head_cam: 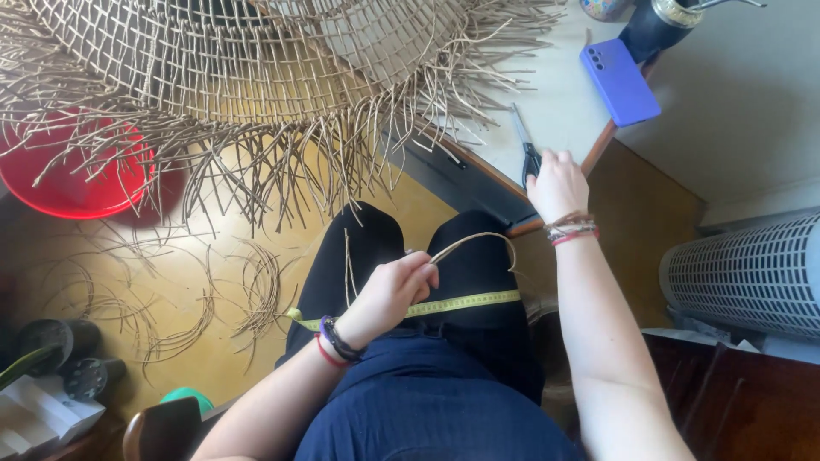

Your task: Cutting bundles of straw strips to length using scissors and a tape measure on the floor.

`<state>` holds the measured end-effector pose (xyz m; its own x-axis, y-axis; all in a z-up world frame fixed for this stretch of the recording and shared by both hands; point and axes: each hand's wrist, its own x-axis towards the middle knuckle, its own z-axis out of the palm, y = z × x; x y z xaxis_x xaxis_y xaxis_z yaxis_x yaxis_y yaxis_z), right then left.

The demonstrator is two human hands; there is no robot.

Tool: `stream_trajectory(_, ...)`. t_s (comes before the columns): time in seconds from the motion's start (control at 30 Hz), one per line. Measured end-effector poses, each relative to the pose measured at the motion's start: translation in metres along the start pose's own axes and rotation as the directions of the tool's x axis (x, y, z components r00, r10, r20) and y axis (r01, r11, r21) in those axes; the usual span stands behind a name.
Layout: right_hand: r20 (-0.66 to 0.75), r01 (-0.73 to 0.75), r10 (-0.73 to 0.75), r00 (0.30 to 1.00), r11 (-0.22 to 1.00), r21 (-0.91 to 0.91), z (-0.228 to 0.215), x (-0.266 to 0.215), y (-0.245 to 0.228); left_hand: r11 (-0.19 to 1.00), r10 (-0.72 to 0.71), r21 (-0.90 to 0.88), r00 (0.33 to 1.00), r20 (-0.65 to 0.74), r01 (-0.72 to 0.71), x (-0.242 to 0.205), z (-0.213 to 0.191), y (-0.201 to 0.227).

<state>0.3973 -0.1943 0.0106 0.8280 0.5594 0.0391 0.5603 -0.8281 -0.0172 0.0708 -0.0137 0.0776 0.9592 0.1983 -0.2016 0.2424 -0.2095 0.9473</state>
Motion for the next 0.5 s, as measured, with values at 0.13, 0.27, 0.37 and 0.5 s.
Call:
stream_trajectory(0.13, 0.085, -0.083, 0.087, 0.993, 0.995, -0.049, 0.005, 0.015, 0.010, 0.999, 0.001, -0.033, 1.000, 0.013, 0.000, -0.003, -0.015, 0.009)
stream_trajectory(0.27, 0.091, -0.077, 0.092, 0.992, 0.985, -0.153, -0.030, 0.005, -0.010, 0.996, 0.035, -0.086, 0.999, -0.005, -0.035, -0.005, -0.024, 0.018)
stream_trajectory(0.37, 0.067, -0.094, 0.112, 0.991, 0.971, -0.221, -0.028, 0.003, -0.008, 0.993, 0.081, -0.081, 0.997, -0.012, -0.081, -0.004, -0.030, 0.023)
stream_trajectory(0.5, -0.241, 0.086, -0.014, 0.970, 0.952, 0.292, -0.048, -0.038, -0.003, 0.989, 0.120, -0.080, 0.993, -0.022, -0.121, -0.008, -0.037, 0.028)
